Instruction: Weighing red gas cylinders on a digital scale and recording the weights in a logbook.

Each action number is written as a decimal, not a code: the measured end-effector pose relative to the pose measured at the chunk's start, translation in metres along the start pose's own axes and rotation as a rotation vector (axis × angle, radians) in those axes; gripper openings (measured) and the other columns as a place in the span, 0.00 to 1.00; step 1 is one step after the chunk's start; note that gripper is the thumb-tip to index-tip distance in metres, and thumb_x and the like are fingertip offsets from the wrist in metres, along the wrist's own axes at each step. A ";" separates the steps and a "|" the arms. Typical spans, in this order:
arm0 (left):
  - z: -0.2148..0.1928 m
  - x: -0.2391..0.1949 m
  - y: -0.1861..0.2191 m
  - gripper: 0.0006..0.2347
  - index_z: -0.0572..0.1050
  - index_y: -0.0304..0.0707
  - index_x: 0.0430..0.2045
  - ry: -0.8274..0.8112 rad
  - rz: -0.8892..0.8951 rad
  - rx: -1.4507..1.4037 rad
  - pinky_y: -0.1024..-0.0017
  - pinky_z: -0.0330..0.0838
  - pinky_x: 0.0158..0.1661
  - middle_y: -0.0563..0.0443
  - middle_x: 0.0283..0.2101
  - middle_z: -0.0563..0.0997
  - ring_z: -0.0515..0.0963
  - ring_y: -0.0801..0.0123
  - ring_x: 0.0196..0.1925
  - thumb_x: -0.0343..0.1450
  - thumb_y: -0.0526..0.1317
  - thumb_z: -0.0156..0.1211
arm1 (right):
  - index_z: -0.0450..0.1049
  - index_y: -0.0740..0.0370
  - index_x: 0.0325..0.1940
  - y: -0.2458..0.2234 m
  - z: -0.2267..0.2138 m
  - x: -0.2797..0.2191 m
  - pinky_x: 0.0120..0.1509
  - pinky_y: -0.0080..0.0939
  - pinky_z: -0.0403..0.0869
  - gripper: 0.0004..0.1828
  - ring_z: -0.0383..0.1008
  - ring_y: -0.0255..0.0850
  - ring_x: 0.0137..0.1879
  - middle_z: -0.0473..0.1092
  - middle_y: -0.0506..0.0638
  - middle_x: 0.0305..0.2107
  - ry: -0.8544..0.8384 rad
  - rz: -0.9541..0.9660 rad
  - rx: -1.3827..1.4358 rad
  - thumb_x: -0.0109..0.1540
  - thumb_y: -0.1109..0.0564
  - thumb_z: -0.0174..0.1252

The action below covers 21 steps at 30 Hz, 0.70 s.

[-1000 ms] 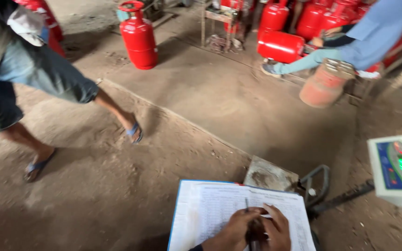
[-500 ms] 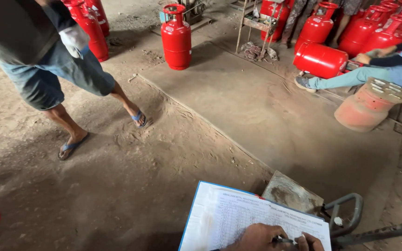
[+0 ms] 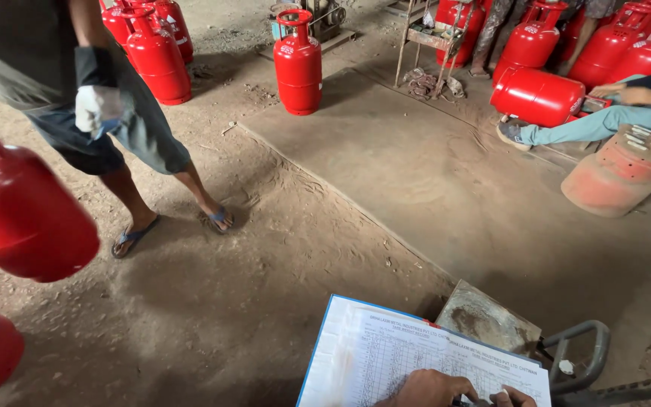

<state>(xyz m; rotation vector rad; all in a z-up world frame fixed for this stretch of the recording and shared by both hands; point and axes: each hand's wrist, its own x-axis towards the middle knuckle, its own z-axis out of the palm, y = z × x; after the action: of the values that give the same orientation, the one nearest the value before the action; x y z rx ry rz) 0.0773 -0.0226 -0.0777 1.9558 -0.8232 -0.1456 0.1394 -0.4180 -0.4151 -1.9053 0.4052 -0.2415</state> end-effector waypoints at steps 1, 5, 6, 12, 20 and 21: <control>-0.001 0.000 0.001 0.08 0.81 0.43 0.43 -0.031 -0.030 -0.001 0.60 0.78 0.48 0.37 0.34 0.83 0.86 0.49 0.40 0.74 0.40 0.59 | 0.73 0.79 0.53 -0.003 -0.003 0.003 0.44 0.56 0.81 0.29 0.83 0.54 0.34 0.79 0.71 0.33 -0.108 0.078 -0.015 0.62 0.47 0.60; 0.001 -0.003 -0.002 0.08 0.81 0.44 0.44 -0.019 -0.005 -0.005 0.59 0.78 0.47 0.38 0.34 0.83 0.85 0.49 0.40 0.74 0.40 0.60 | 0.76 0.78 0.50 -0.024 -0.001 -0.016 0.43 0.56 0.81 0.26 0.82 0.53 0.32 0.81 0.70 0.30 -0.221 0.105 -0.061 0.63 0.48 0.59; 0.003 -0.003 -0.004 0.08 0.80 0.44 0.44 -0.004 0.018 -0.003 0.59 0.78 0.47 0.38 0.36 0.83 0.85 0.49 0.41 0.73 0.40 0.61 | 0.73 0.77 0.52 -0.038 0.004 -0.030 0.44 0.54 0.81 0.25 0.82 0.52 0.33 0.79 0.69 0.31 -0.082 -0.029 -0.085 0.65 0.49 0.57; -0.013 -0.009 0.018 0.09 0.80 0.43 0.43 0.030 0.059 -0.011 0.57 0.78 0.46 0.38 0.37 0.84 0.85 0.47 0.43 0.71 0.40 0.65 | 0.69 0.77 0.53 -0.111 0.008 -0.072 0.45 0.52 0.81 0.19 0.82 0.51 0.35 0.77 0.68 0.33 0.058 -0.138 -0.072 0.67 0.55 0.55; -0.047 -0.014 0.067 0.09 0.79 0.37 0.37 0.075 -0.013 -0.102 0.57 0.77 0.41 0.38 0.31 0.82 0.83 0.47 0.37 0.73 0.44 0.65 | 0.75 0.73 0.52 -0.199 0.003 -0.123 0.48 0.44 0.79 0.17 0.82 0.45 0.39 0.80 0.63 0.34 0.042 -0.111 -0.004 0.67 0.55 0.58; -0.048 -0.013 0.064 0.10 0.79 0.35 0.35 0.091 -0.028 -0.123 0.58 0.75 0.38 0.38 0.29 0.80 0.80 0.48 0.33 0.76 0.44 0.63 | 0.75 0.73 0.52 -0.207 0.006 -0.127 0.48 0.43 0.79 0.17 0.82 0.45 0.39 0.80 0.62 0.34 0.063 -0.096 0.018 0.66 0.55 0.59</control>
<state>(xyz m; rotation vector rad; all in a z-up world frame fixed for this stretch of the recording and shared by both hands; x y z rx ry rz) 0.0565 0.0012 -0.0029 1.8445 -0.7109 -0.1198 0.0585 -0.2966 -0.2210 -1.9051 0.3531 -0.3677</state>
